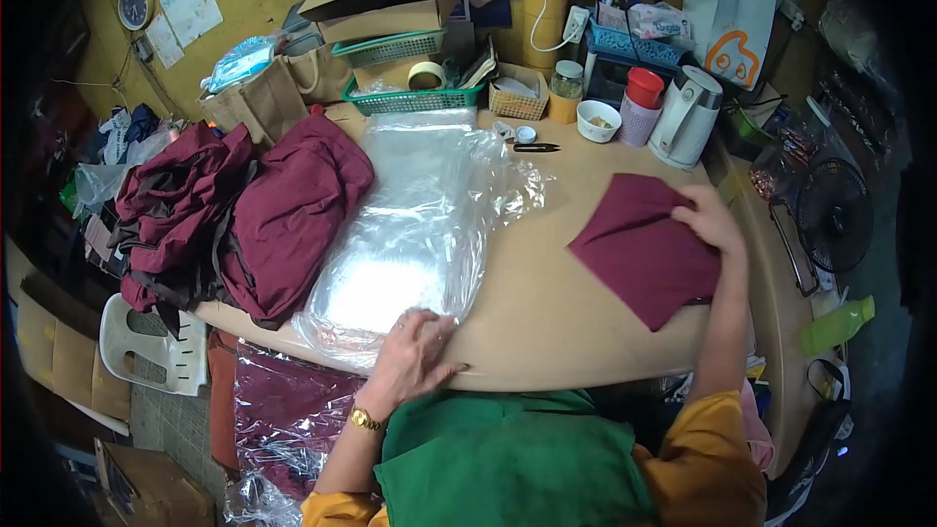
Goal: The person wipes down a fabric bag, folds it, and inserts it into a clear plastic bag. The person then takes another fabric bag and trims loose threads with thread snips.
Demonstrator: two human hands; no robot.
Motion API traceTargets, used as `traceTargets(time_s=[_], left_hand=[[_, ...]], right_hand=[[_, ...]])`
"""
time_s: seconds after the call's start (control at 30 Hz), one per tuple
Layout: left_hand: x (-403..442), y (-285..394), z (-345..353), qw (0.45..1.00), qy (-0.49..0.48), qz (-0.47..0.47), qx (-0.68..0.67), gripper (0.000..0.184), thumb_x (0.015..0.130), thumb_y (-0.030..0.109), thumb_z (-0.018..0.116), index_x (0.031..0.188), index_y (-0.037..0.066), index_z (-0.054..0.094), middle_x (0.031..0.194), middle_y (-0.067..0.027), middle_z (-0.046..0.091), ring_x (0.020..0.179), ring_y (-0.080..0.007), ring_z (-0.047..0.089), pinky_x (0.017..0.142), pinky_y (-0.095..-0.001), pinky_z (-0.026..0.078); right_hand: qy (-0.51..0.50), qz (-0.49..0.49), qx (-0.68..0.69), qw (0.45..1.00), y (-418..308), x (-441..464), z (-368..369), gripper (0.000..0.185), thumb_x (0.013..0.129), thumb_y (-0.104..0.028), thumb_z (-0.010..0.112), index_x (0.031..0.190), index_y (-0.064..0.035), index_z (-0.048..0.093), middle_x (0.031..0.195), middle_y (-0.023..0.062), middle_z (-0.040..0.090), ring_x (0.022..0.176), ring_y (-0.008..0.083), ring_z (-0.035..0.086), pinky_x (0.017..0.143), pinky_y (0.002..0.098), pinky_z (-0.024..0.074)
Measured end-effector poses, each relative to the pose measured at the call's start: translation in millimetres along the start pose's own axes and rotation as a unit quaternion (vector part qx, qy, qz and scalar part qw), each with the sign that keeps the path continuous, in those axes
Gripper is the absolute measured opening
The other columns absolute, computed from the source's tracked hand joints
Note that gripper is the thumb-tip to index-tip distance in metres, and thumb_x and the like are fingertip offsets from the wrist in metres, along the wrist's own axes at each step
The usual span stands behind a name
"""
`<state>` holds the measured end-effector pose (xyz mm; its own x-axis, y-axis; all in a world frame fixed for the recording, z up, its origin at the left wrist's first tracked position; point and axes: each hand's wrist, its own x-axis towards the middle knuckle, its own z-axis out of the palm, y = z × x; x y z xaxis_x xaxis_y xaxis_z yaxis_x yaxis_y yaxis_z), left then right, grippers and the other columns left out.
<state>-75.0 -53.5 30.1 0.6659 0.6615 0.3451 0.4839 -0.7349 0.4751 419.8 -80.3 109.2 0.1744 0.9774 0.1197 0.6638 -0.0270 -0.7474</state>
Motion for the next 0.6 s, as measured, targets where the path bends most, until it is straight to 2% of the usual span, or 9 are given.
traceTargets(time_s=[0.07,0.17,0.2,0.3,0.4,0.47,0.53,0.57,0.6], left_hand=[[-8,0,3,1.0,-0.005,-0.027,0.008,0.04,0.079,0.017,0.076,0.116,0.006,0.066,0.102,-0.0167,0.06,0.104,-0.0328,0.06,0.093,-0.0417,0.05],[-4,4,0,0.97,0.149,-0.174,0.081,0.036,0.077,0.017,0.079,0.109,0.005,0.068,0.103,-0.0195,0.062,0.1,-0.0325,0.062,0.092,-0.0393,0.049],[12,17,-10,0.969,0.152,-0.173,0.083,0.036,0.077,0.017,0.079,0.109,0.005,0.068,0.103,-0.0195,0.062,0.1,-0.0325,0.062,0.092,-0.0393,0.049],[59,23,-29,0.921,0.308,-0.074,0.227,0.033,0.075,0.015,0.08,0.105,0.005,0.069,0.094,-0.0183,0.066,0.095,-0.0347,0.065,0.088,-0.0396,0.05],[75,-51,-10,0.935,0.27,-0.227,0.038,0.032,0.075,0.012,0.079,0.104,0.003,0.068,0.093,-0.0152,0.068,0.102,-0.0415,0.064,0.09,-0.0468,0.05],[87,-85,-15,0.938,-0.077,-0.337,-0.038,0.032,0.077,0.014,0.077,0.106,0.004,0.068,0.107,-0.0168,0.066,0.108,-0.0466,0.06,0.088,-0.0493,0.051],[101,-54,-20,0.955,-0.033,-0.293,0.015,0.02,0.079,0.008,0.07,0.099,0.006,0.07,0.106,-0.0139,0.064,0.1,-0.0418,0.062,0.082,-0.0482,0.05],[107,-22,-32,0.975,0.124,-0.156,0.1,0.017,0.077,0.004,0.067,0.093,0.007,0.069,0.101,-0.0126,0.063,0.095,-0.0385,0.062,0.078,-0.047,0.049],[112,-1,-38,0.945,0.273,-0.01,0.179,0.016,0.075,0.0,0.064,0.088,0.008,0.069,0.095,-0.0112,0.062,0.09,-0.0351,0.062,0.075,-0.0458,0.048]], right_hand=[[0.048,-0.029,0.025,0.998,0,-19,-19,0.012,0.083,-0.002,0.064,0.092,0.0052,0.066,0.078,0.0006,0.063,0.076,0.0058,0.055,0.068,0.025,0.0456],[0.085,-0.02,0.015,0.996,-27,-34,-19,0.009,0.084,-0.001,0.064,0.091,0.0046,0.066,0.077,-0.0011,0.061,0.076,0.0045,0.054,0.067,0.0241,0.0448],[0.115,-0.044,0.043,0.991,-36,-36,-14,0.009,0.085,-0.002,0.063,0.091,0.0043,0.066,0.078,-0.0017,0.061,0.076,0.0042,0.053,0.067,0.0237,0.0444],[0.163,-0.095,0.101,0.977,-61,-30,5,0.01,0.087,-0.003,0.062,0.093,0.0039,0.066,0.081,-0.0029,0.061,0.076,0.0036,0.053,0.067,0.023,0.0439],[0.192,-0.137,0.143,0.961,-78,-19,20,0.014,0.09,-0.006,0.063,0.098,0.004,0.066,0.085,-0.0041,0.062,0.077,0.0028,0.052,0.07,0.0213,0.0435],[0.181,-0.169,0.218,0.944,-92,-11,30,0.016,0.091,-0.01,0.065,0.099,0.0038,0.067,0.085,-0.0039,0.063,0.078,0.003,0.052,0.072,0.0215,0.0439],[0.195,-0.179,0.206,0.942,-106,-13,31,0.018,0.092,-0.012,0.066,0.099,0.0037,0.067,0.085,-0.0041,0.063,0.078,0.0034,0.052,0.072,0.0221,0.0437],[0.189,-0.18,0.186,0.947,-108,-14,30,0.017,0.092,-0.012,0.066,0.099,0.0035,0.067,0.085,-0.0038,0.063,0.078,0.0037,0.052,0.072,0.0225,0.0438],[0.185,-0.181,0.166,0.952,-109,-16,30,0.016,0.092,-0.011,0.066,0.099,0.0034,0.067,0.084,-0.0036,0.063,0.078,0.004,0.052,0.072,0.0228,0.0439]])
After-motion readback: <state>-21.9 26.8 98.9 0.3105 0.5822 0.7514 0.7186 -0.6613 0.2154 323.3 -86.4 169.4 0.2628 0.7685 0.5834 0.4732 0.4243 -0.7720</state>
